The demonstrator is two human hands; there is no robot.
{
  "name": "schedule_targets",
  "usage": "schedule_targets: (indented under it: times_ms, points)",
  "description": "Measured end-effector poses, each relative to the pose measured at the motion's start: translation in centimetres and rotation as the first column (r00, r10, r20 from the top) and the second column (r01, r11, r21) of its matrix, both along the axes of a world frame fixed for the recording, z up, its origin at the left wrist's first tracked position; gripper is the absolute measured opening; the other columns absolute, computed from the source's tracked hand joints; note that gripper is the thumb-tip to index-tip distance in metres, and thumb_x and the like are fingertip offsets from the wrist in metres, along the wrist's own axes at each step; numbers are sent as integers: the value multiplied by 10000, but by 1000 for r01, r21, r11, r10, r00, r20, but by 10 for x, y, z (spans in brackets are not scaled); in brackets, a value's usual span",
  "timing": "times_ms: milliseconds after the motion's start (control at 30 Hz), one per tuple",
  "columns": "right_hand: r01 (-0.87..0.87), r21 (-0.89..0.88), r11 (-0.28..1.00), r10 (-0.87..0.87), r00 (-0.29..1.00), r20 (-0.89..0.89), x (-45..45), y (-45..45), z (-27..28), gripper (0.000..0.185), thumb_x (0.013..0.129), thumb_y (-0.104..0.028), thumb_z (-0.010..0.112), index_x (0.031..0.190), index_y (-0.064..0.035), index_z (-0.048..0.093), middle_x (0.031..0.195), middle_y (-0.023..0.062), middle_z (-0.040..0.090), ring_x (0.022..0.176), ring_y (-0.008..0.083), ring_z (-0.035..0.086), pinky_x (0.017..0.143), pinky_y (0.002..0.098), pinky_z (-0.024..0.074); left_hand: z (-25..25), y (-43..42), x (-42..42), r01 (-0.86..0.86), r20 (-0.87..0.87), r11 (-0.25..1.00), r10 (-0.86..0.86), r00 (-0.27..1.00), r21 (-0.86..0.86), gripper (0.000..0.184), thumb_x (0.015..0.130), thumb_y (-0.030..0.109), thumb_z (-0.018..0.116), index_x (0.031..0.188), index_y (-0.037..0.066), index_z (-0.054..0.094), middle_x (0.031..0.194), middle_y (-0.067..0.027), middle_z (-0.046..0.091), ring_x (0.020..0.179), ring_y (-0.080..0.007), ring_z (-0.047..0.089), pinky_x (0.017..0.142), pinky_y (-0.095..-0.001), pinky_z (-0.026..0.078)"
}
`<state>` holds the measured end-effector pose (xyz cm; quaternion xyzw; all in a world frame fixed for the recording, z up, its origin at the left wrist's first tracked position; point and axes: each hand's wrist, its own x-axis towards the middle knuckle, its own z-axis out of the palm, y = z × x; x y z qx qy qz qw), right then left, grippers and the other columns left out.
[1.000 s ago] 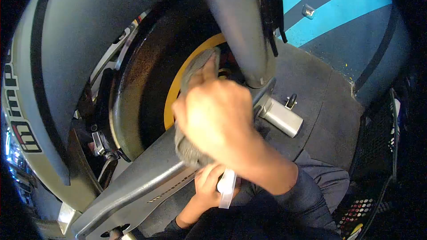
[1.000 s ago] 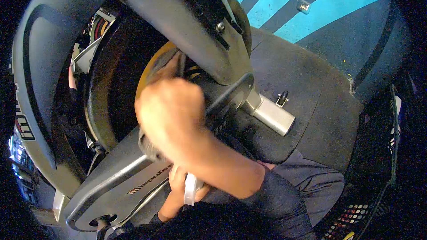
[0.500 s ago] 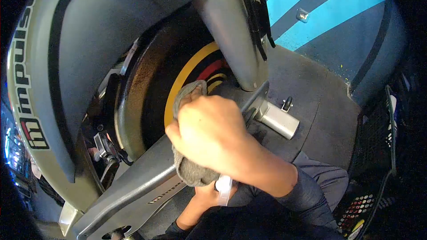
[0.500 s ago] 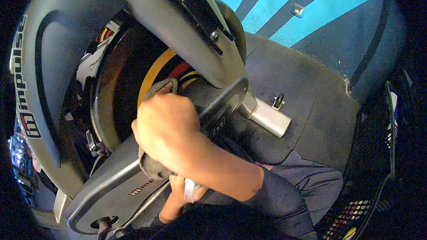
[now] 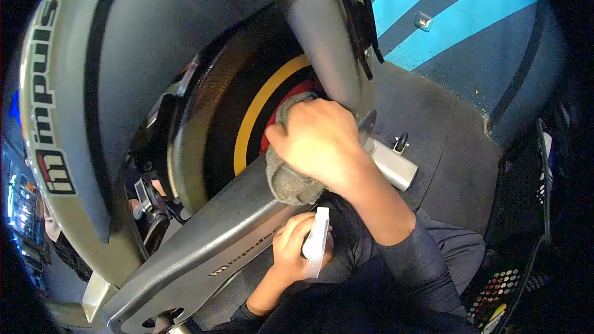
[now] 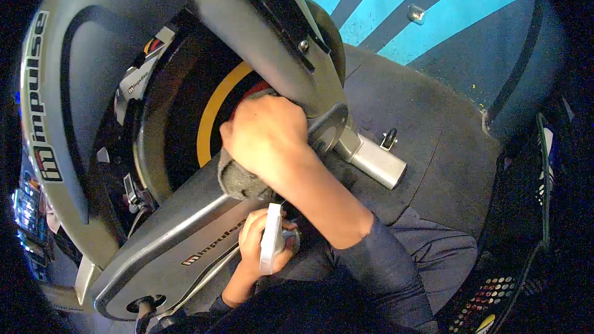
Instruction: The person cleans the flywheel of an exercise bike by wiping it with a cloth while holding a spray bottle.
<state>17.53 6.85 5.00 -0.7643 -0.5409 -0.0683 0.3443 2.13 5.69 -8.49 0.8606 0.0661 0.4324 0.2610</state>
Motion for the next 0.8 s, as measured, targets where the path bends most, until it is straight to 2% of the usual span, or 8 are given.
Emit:
schedule_targets:
  times_ms: [133, 167, 267, 300, 367, 400, 467, 800]
  points:
    - [-183, -137, 974, 168, 979, -116, 14, -31, 2, 351, 778, -264, 605, 821, 84, 623, 797, 299, 612, 781, 398, 637, 736, 426, 513, 5, -3, -3, -17, 23, 1000, 18, 1000, -23, 495, 582, 43, 744, 1045, 15, 573, 947, -129, 639, 821, -277, 642, 721, -352, 521]
    - [-361, 32, 932, 360, 909, -212, 16, -41, -5, 351, 796, -258, 602, 905, 76, 614, 871, 271, 625, 835, 350, 640, 776, 392, 504, 9, -5, -2, -34, 33, 999, 36, 999, -38, 492, 586, 40, 743, 1046, 15, 571, 948, -128, 639, 825, -279, 640, 725, -353, 520]
    - [-491, 305, 816, 572, 613, -545, 21, -88, -31, 431, 848, -213, 596, 1160, 78, 531, 1043, 161, 620, 982, 197, 585, 874, 305, 443, 9, -4, -2, -31, 38, 999, 33, 999, -42, 488, 592, 35, 741, 1048, 14, 567, 946, -126, 640, 835, -281, 638, 734, -353, 518]
    - [-403, 349, 846, 499, 366, -785, 21, -111, -37, 482, 844, -190, 614, 1234, 71, 508, 1027, 75, 614, 985, 140, 543, 880, 286, 425, 6, -3, -3, -18, 32, 999, 19, 999, -37, 487, 595, 34, 741, 1049, 13, 566, 944, -124, 641, 841, -283, 638, 739, -353, 517]
    - [-139, 465, 874, 462, -59, -885, 29, -153, -72, 568, 757, -170, 622, 1248, 85, 493, 1013, 112, 605, 824, 164, 582, 700, 279, 484, 3, -2, -5, -11, 38, 999, 12, 999, -42, 485, 594, 32, 741, 1045, 10, 565, 951, -124, 642, 847, -284, 638, 745, -355, 517]
    - [106, 365, 925, 365, 21, -931, 20, -168, -85, 608, 730, -226, 595, 1230, 102, 492, 924, 141, 614, 673, 186, 578, 557, 277, 464, 2, -2, -6, -15, 9, 999, 16, 1000, -29, 504, 601, 29, 724, 1068, 17, 535, 931, -116, 660, 862, -294, 623, 773, -370, 504]
    - [156, 396, 905, 397, 23, -917, 41, -193, -138, 531, 709, -251, 546, 1056, 149, 508, 687, 189, 585, 406, 219, 493, 402, 299, 405, 2, -2, -5, -19, -19, 1000, 19, 1000, -16, 523, 608, 27, 707, 1090, 24, 505, 911, -109, 678, 878, -303, 609, 801, -386, 491]
    - [396, 207, 894, 295, -174, -940, 59, -301, -232, 545, 729, -304, 553, 1110, 84, 504, 767, 185, 619, 464, 243, 571, 417, 320, 486, 48, -26, 6, -169, -57, 959, 160, 986, -229, 500, 656, -1, 666, 1122, -7, 486, 918, -120, 659, 898, -303, 586, 825, -373, 464]
